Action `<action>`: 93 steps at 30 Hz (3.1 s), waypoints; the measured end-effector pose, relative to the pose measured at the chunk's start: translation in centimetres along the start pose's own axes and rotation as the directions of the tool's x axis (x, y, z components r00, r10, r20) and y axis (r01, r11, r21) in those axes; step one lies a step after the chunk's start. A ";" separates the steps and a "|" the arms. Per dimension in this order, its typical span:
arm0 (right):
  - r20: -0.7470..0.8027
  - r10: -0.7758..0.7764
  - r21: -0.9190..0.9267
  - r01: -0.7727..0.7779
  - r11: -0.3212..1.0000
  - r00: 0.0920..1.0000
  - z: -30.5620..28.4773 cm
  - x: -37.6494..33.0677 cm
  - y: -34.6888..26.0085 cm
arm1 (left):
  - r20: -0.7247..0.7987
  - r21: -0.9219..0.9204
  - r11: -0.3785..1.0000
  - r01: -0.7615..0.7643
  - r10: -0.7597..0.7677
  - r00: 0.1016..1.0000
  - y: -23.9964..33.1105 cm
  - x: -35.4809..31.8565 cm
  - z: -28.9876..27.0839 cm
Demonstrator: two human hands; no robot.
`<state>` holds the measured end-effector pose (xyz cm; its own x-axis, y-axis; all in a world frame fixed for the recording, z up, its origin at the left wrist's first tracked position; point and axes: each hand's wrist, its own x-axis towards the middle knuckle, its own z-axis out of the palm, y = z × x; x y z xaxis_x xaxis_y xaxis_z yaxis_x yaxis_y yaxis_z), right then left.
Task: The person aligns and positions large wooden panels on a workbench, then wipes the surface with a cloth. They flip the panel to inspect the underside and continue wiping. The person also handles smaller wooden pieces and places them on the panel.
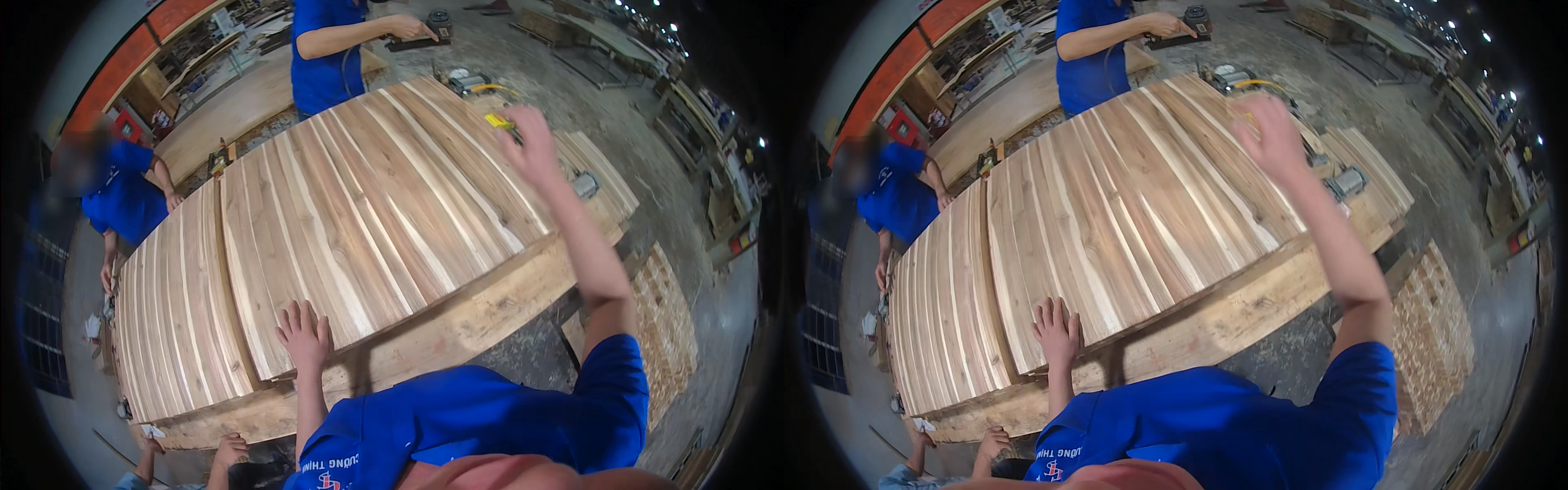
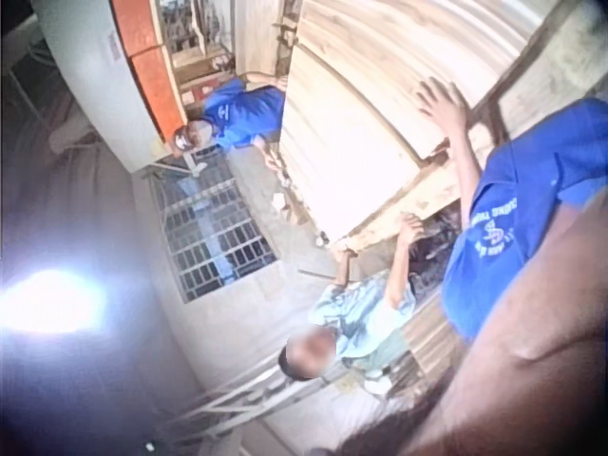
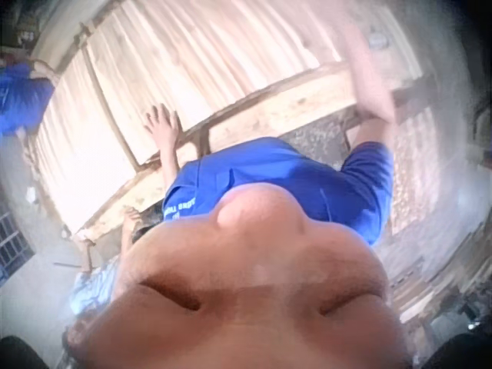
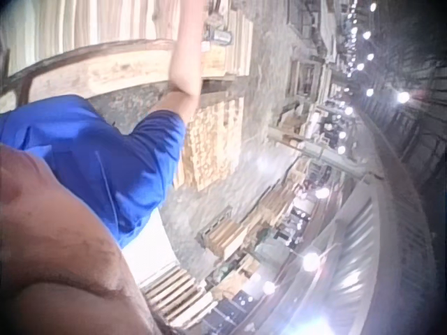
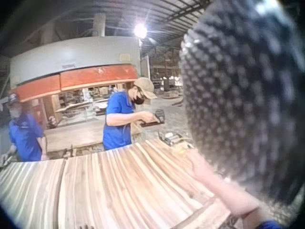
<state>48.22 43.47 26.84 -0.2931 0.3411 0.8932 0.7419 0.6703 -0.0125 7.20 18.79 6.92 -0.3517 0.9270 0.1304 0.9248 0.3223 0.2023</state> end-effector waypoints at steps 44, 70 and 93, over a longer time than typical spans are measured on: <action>0.624 0.767 0.733 -0.453 -0.508 0.150 40.2 10.4 5.4 | 0.012 -0.079 0.997 0.010 -0.009 1.000 1.1 0.9 -1.5; 0.556 0.780 0.816 -0.362 -0.450 0.285 46.8 10.4 3.3 | 0.017 -0.084 0.995 0.060 -0.059 0.998 1.5 0.6 -1.8; 0.341 0.746 0.928 -0.331 -0.171 0.572 41.6 12.8 -3.4 | -0.011 -0.057 0.997 0.052 -0.053 0.999 1.8 0.6 -1.8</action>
<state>16.81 72.98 19.62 0.1799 0.9201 0.3480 -0.5896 0.3840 -0.7105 8.40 19.53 9.07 -0.4015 0.9065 0.1307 0.8955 0.3587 0.2633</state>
